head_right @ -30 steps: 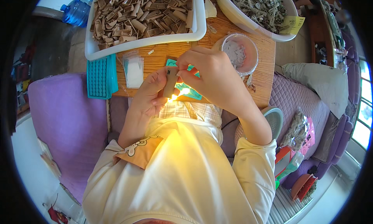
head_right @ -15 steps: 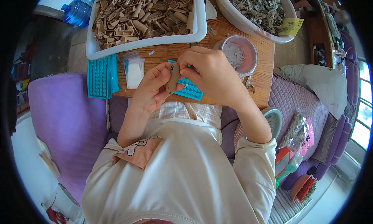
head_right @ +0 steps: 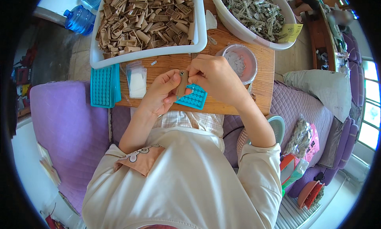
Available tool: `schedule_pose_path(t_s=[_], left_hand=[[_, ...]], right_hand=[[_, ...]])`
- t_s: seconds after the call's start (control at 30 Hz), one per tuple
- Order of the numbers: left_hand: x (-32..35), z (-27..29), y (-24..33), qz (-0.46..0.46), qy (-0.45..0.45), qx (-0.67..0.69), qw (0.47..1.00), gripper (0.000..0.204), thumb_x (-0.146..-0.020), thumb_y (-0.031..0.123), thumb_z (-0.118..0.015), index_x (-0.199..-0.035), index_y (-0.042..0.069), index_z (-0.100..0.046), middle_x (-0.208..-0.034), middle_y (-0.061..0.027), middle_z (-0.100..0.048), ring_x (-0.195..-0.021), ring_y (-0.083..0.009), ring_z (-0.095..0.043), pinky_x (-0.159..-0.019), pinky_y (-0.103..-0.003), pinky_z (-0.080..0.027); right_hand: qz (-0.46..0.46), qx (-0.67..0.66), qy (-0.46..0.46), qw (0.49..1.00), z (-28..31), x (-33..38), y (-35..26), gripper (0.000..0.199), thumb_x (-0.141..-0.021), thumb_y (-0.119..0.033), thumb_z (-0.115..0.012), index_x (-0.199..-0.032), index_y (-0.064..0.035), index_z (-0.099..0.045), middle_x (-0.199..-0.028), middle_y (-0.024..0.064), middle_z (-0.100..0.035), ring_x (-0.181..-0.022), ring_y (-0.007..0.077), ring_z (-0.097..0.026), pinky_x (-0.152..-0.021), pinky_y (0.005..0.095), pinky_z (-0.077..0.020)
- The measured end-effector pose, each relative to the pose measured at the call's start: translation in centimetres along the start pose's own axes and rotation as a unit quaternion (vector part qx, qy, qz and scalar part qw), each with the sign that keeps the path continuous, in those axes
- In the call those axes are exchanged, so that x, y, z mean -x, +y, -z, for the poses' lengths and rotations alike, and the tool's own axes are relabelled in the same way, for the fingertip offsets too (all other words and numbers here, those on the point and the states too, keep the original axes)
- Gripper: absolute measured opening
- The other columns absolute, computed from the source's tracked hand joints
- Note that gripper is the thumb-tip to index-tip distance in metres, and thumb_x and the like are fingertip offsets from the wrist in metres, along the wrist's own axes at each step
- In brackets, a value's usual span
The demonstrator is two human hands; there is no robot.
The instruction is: The person assembles bottle stopper lights by placing button batteries and circuit components into plastic cork casings, snapping the casings shut, testing the lights, and unraveling wire string lights by hand.
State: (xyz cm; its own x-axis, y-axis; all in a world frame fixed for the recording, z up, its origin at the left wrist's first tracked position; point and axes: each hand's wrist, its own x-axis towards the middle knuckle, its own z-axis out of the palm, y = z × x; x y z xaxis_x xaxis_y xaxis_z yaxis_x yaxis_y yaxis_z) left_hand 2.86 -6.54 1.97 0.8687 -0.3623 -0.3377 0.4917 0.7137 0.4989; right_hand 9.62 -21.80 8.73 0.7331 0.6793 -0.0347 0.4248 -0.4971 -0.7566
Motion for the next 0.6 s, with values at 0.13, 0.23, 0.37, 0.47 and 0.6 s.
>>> schedule_pose_path(t_s=[0.13,0.23,0.37,0.47,0.6], left_hand=[[-0.3,-0.2,0.6,0.007,-0.051,0.012,0.999,0.036,-0.083,0.027,-0.049,-0.104,-0.001,-0.043,-0.087,-0.0094,-0.056,-0.069,-0.0142,-0.060,-0.029,-0.010,-0.031],[-0.4,-0.8,1.4,0.009,-0.053,0.031,0.998,0.028,-0.083,0.025,-0.050,-0.097,0.002,-0.048,-0.083,-0.0079,-0.059,-0.068,-0.0085,-0.059,-0.032,-0.012,-0.029],[-0.5,-0.9,1.3,-0.006,-0.043,0.018,0.999,0.029,-0.083,0.025,-0.050,-0.099,0.001,-0.048,-0.084,-0.0087,-0.059,-0.067,-0.0083,-0.059,-0.032,-0.012,-0.029],[-0.8,-0.5,1.0,-0.021,-0.036,-0.014,0.999,0.032,-0.082,0.026,-0.051,-0.102,0.001,-0.047,-0.086,-0.0090,-0.058,-0.067,-0.0081,-0.059,-0.032,-0.011,-0.029],[-0.8,-0.8,1.4,-0.047,-0.012,-0.116,0.992,0.038,-0.080,0.024,-0.054,-0.108,0.001,-0.043,-0.090,-0.0074,-0.056,-0.075,-0.0136,-0.059,-0.036,-0.013,-0.036]], right_hand=[[0.001,-0.018,-0.010,1.000,1.1,0.1,0.0,0.009,-0.064,0.004,-0.061,-0.070,0.0033,-0.054,-0.074,0.0084,-0.057,-0.061,0.0133,-0.054,-0.053,0.0234,-0.0430],[-0.027,-0.093,0.028,0.995,1.2,0.1,-0.3,0.010,-0.064,0.003,-0.061,-0.071,0.0032,-0.055,-0.075,0.0080,-0.057,-0.063,0.0123,-0.055,-0.054,0.0233,-0.0434],[0.063,-0.026,0.061,0.996,0.8,-0.2,-0.3,0.009,-0.066,0.001,-0.058,-0.074,0.0021,-0.054,-0.069,0.0102,-0.055,-0.060,0.0219,-0.056,-0.054,0.0283,-0.0444],[0.074,0.018,0.055,0.996,0.7,-0.2,0.0,0.008,-0.066,0.002,-0.058,-0.072,0.0017,-0.053,-0.072,0.0098,-0.056,-0.064,0.0219,-0.056,-0.056,0.0282,-0.0447],[0.101,0.039,0.011,0.994,0.8,-0.3,0.6,0.011,-0.068,0.001,-0.060,-0.075,-0.0001,-0.052,-0.083,0.0082,-0.056,-0.077,0.0188,-0.055,-0.063,0.0284,-0.0449]])
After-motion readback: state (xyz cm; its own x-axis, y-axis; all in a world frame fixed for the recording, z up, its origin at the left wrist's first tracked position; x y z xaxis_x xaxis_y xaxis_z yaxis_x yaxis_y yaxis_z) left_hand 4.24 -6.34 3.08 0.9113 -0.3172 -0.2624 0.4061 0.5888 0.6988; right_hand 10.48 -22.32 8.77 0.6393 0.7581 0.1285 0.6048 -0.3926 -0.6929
